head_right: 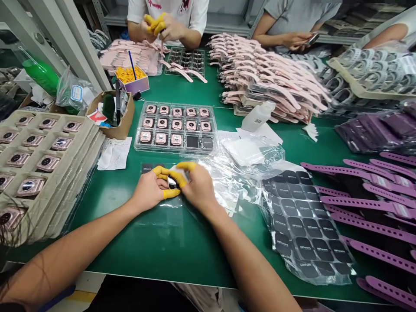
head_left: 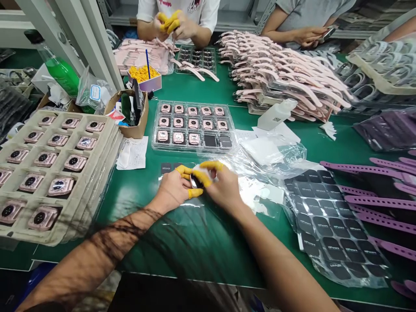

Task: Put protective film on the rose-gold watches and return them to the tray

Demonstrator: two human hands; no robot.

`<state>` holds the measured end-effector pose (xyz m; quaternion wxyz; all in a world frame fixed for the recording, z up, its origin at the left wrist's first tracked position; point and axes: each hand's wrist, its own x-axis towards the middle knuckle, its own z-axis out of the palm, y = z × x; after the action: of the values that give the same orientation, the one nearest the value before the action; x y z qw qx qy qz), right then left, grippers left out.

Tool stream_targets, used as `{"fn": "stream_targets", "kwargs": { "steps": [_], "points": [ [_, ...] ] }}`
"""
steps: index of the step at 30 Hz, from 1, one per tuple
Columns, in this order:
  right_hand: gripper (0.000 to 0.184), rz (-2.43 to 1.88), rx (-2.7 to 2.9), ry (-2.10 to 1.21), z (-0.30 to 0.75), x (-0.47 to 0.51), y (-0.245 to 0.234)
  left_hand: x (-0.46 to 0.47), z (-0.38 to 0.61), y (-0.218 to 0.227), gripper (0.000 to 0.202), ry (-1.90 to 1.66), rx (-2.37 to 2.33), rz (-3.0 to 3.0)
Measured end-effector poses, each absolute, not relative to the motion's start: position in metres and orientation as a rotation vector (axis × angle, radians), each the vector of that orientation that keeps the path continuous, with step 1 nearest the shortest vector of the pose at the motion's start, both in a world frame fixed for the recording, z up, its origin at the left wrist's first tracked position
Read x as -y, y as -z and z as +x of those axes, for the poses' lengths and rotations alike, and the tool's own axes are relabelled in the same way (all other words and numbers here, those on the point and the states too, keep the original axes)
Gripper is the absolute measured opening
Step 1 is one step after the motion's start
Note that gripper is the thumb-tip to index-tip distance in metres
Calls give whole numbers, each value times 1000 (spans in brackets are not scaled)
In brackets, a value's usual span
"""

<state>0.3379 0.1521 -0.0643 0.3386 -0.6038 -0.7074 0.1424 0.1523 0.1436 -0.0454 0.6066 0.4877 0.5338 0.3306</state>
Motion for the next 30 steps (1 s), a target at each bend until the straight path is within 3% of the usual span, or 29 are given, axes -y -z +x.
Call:
{"fn": "stream_targets", "kwargs": {
  "steps": [4,9,12,16,20,22,27,30],
  "points": [
    [33,-1842,1750,5,339,-157,56,-125,163,45,54,-901,-1251,954],
    [26,-1612,1926,-459,309,-161,61,-118,170,46,64,-1265,-1045,779],
    [29,-1588,2031,-361,288,-163,70,-135,157,37,67,-1447,-1026,653],
    [49,-1600,2073,-140,273,-160,72,-168,127,25,59,-1636,-979,523],
    [58,-1670,2012,-138,266,-158,71,-184,110,28,51,-1693,-984,502],
    [55,-1726,1963,-207,265,-159,70,-185,111,31,53,-1679,-1002,503],
    [23,-1828,1781,-531,267,-165,65,-180,120,34,57,-1603,-1021,519],
    [18,-1815,1662,-644,268,-163,63,-179,121,35,55,-1584,-1023,559]
  ]
}}
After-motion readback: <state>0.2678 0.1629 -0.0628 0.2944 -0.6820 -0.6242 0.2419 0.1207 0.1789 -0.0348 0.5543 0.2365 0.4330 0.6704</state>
